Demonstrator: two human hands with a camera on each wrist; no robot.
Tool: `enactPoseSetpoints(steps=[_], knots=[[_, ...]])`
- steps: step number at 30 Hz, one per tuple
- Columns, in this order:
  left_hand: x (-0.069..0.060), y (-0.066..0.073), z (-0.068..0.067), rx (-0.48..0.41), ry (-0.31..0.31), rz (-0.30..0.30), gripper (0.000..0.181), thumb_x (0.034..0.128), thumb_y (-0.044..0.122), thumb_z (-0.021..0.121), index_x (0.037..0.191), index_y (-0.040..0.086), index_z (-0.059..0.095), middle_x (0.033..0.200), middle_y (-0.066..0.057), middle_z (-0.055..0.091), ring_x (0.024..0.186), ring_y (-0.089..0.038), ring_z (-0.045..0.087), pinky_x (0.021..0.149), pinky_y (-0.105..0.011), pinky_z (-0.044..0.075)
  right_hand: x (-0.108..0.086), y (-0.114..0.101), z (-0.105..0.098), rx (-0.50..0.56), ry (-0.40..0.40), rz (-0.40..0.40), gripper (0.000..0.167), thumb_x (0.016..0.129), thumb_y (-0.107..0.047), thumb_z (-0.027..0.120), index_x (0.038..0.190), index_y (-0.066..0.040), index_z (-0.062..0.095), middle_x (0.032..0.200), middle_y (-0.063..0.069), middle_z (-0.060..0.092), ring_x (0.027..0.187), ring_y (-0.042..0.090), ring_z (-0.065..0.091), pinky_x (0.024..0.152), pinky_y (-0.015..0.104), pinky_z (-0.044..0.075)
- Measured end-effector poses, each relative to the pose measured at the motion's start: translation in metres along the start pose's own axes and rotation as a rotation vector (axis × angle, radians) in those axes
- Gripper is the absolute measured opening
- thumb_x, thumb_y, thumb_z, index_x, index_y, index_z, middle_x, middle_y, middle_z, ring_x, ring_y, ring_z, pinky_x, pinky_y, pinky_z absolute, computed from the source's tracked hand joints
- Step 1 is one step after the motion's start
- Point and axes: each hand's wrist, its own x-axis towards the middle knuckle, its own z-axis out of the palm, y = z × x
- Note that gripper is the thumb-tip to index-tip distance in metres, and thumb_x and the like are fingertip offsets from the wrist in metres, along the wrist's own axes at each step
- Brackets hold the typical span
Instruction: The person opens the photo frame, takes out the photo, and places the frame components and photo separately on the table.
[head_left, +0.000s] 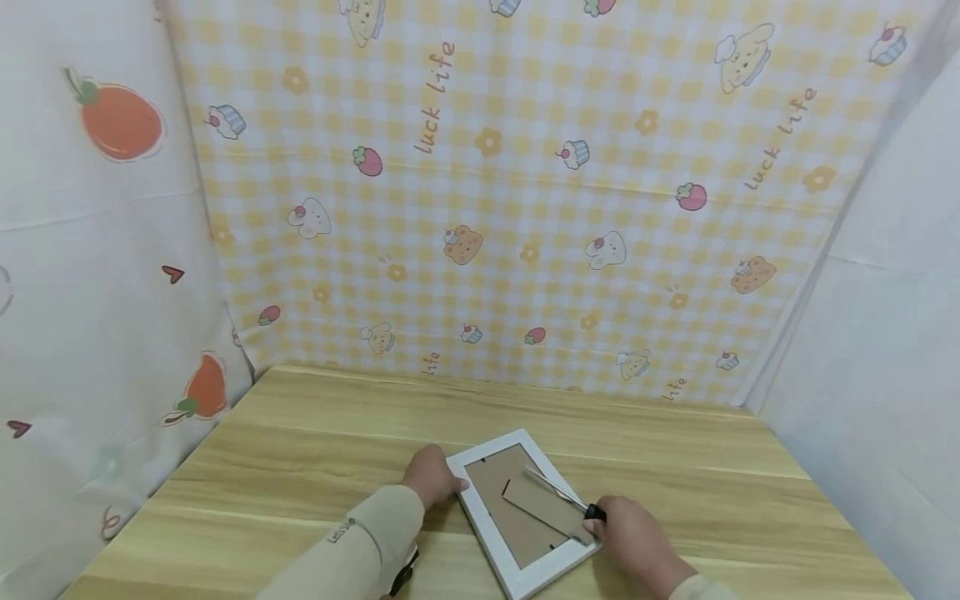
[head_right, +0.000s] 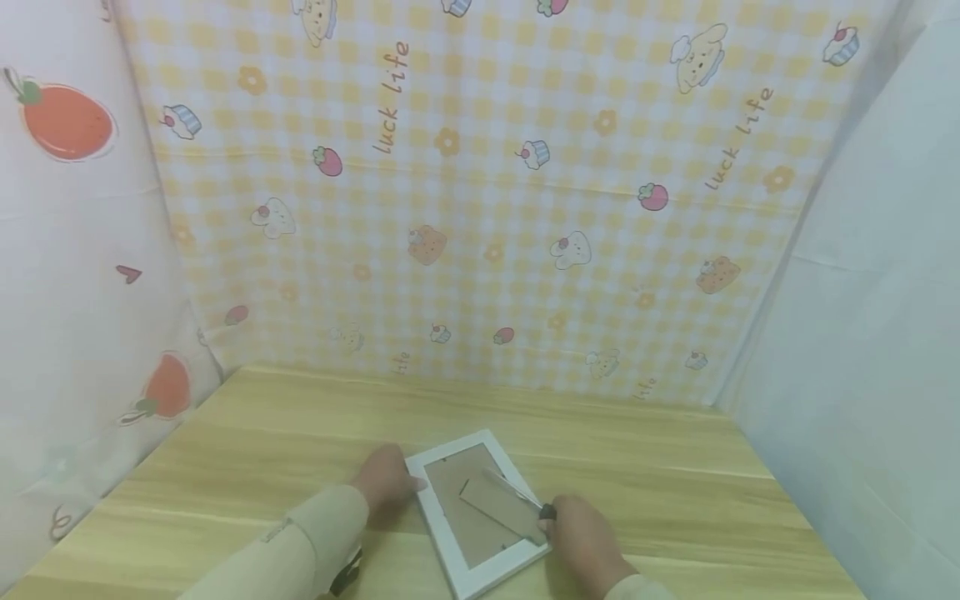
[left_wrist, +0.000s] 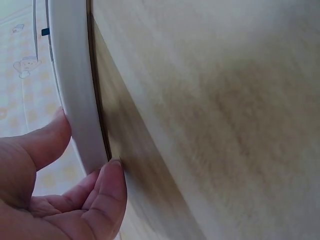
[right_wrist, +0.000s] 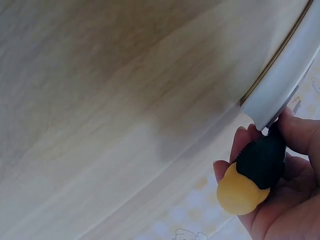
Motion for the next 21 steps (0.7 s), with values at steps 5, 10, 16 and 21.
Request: enactPoseSetpoints(steps=[5,10,16,21], knots=[[0.007,-0.004,0.001,-0.01,-0.014,-0.031,0.034,0.0719,0.016,0.085,0.079,-0.007,0.06,0.074,-0.01,0.058,0.067,-0.02,0.048,0.067,-0.035,0.049,0.004,0.003,-0.003,-0.009,-0.011,0.011,0.021,0.084,-0.017,0.072,0.072,-0.008,0.057,0.065,-0.001,0.05,0.06,0.014,0.044,0.055,0.032,0.04],[0.02,-0.014,-0.002,-0.034,0.0,-0.046,0.031,0.078,0.019,0.08,0.071,-0.003,0.059,0.069,-0.01,0.058,0.063,-0.02,0.05,0.062,-0.035,0.049,0.0,0.004,-0.014,-0.029,0.007,0.039,0.015,0.083,-0.016,0.073,0.083,-0.004,0.064,0.075,0.002,0.058,0.068,0.015,0.052,0.061,0.036,0.046],[0.035,-0.02,-0.003,0.03,0.011,0.036,0.034,0.0849,0.018,0.073,0.064,0.001,0.052,0.063,-0.006,0.052,0.06,-0.019,0.048,0.063,-0.034,0.048,-0.02,0.001,-0.013,-0.016,0.024,0.064,0.018,0.081,-0.019,0.076,0.074,-0.012,0.061,0.069,-0.003,0.055,0.063,0.012,0.045,0.057,0.032,0.041],[0.035,-0.015,-0.005,0.04,-0.014,0.083,0.035,0.0863,0.016,0.071,0.062,0.003,0.049,0.06,-0.004,0.048,0.058,-0.017,0.045,0.058,-0.031,0.044,-0.029,-0.006,-0.006,0.004,0.048,0.058,0.026,0.079,-0.023,0.077,0.068,-0.016,0.055,0.065,-0.005,0.05,0.06,0.012,0.042,0.055,0.032,0.039]])
